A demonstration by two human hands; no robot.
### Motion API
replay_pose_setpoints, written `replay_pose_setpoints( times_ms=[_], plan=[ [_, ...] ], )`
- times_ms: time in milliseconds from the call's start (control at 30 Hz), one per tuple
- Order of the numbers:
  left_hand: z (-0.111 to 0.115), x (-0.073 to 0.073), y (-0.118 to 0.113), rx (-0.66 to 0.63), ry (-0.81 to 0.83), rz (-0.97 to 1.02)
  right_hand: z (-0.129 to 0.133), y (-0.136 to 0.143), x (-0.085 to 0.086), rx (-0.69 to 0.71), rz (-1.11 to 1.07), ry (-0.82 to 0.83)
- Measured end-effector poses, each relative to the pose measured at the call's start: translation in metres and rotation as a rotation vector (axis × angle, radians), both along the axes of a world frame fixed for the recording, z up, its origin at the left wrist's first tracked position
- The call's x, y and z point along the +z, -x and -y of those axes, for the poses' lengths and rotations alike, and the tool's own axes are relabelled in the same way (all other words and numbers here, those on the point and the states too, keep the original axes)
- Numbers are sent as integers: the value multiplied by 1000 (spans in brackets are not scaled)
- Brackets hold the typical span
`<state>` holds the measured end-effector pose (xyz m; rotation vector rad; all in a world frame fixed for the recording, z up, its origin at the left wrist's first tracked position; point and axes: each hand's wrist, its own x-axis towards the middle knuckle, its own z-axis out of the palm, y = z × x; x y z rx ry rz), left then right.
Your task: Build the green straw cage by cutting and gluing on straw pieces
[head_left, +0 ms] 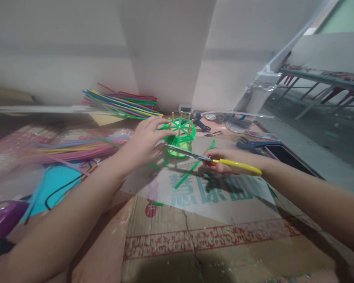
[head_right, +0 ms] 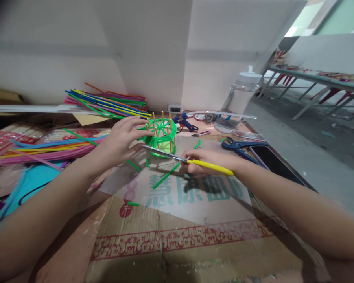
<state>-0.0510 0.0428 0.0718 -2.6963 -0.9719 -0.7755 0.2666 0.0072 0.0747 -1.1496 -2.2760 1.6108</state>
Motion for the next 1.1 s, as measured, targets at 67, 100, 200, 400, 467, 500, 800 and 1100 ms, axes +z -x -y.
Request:
replay_pose_setpoints(
  times_ms=[67, 100, 200, 400, 467, 500, 800, 1100],
  plan=[
    [0, 0, 0, 2, -2, -3, -1, -2, -5, -17, -3, 27],
    [0, 0, 0, 3, -4, -8, -2, -3, -7, -28, -3, 30],
    [0, 0, 0, 6, -8, -20, -4, -4, -11, -58, 8, 12],
    [-3, -2, 1, -4, -9, -11, 5, -1, -5, 89, 54, -225],
    [-2, -2, 1, -8, -17, -8, 15, 3, -5, 98, 168, -306],
    [-2, -2, 1, -9, -20, -8, 20, 5, -7, 87, 224, -354],
    [0, -8, -7, 39, -133, -6, 36, 6, -25, 210, 304, -736],
    [13, -4, -19, 24, -208, -7, 24, 20, -3, -229, 141, -855]
  ],
)
